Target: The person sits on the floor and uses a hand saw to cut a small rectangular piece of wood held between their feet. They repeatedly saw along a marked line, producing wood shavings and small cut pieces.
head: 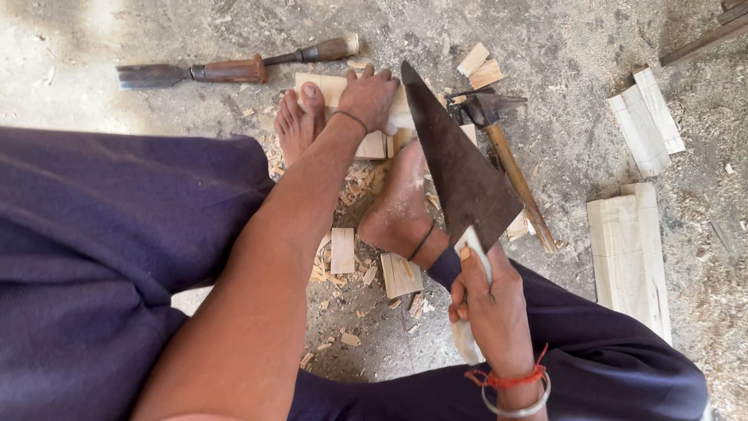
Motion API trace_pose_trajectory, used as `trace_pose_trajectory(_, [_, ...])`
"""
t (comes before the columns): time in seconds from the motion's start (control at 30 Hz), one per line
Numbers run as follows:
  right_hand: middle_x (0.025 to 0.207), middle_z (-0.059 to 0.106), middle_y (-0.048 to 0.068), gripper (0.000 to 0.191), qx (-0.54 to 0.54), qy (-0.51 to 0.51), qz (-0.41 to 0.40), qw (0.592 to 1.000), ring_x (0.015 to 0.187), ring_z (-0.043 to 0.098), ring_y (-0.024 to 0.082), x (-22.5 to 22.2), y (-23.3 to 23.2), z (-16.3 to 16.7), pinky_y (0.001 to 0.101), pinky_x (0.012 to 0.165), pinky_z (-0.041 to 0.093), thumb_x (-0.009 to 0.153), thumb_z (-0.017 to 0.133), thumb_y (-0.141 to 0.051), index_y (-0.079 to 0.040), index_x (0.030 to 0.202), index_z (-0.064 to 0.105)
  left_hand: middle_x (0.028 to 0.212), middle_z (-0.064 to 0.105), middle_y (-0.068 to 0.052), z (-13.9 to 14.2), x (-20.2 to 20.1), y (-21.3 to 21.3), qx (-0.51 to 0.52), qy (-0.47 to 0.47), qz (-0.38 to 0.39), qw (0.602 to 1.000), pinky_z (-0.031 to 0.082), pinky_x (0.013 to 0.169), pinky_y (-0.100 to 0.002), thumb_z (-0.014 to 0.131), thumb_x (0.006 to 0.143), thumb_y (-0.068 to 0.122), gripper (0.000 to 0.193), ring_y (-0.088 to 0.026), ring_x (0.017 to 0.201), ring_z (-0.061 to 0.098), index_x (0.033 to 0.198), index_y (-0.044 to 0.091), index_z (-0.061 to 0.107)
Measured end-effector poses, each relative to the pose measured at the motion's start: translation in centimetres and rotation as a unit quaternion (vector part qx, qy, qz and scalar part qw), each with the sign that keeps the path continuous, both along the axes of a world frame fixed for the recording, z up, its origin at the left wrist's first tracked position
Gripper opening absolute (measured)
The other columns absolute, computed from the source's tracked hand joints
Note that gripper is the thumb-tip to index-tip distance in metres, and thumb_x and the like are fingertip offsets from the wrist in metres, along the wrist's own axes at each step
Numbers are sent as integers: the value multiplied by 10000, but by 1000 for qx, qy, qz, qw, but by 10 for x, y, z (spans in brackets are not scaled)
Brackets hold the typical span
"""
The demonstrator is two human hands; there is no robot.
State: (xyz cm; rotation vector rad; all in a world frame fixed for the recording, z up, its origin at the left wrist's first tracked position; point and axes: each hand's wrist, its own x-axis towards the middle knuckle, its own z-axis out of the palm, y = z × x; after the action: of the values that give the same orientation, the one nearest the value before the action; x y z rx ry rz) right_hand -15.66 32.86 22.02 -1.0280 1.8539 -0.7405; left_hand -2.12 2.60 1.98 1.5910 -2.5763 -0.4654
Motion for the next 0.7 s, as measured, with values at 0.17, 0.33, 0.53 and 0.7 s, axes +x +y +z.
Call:
trace_pose_trajectory(0.17, [506,491,37,243,0,-5,1,1000,386,454,91,2,5,0,281,364,426,1024,500,-213,-35,1151,604,1369,562,-85,4,-1,5,-2,-26,2,1000,386,1058,-642,974,571,461,967,-337,1347,462,1363,82,569])
trace_pose_trajectory(0.33, [501,485,48,234,20,4,-18,1000,392,460,104,2,3,-3,294,361,411,1037,509,-203,-13,1100,631,1388,540,-110,4,-2,5,-4,-38,2,999,386,1058,-632,970,574,473,984,-342,1347,453,1377,86,553])
trace_pose_trajectory(0.53, [544,536,30,188,-64,50,42,996,396,523,116,11,-47,-23,296,351,442,1025,481,-198,-45,1069,581,1410,536,-105,6,-3,7,-4,-47,3,999,384,1072,-627,956,609,486,953,-333,1365,451,1372,75,560])
trace_pose_trajectory(0.7, [507,496,44,254,-30,39,30,998,377,507,122,11,-18,-17,302,356,397,1053,512,-255,-9,1024,567,1400,530,-111,12,-6,9,28,-38,5,999,360,1088,-635,976,583,449,883,-345,1365,438,1311,99,619])
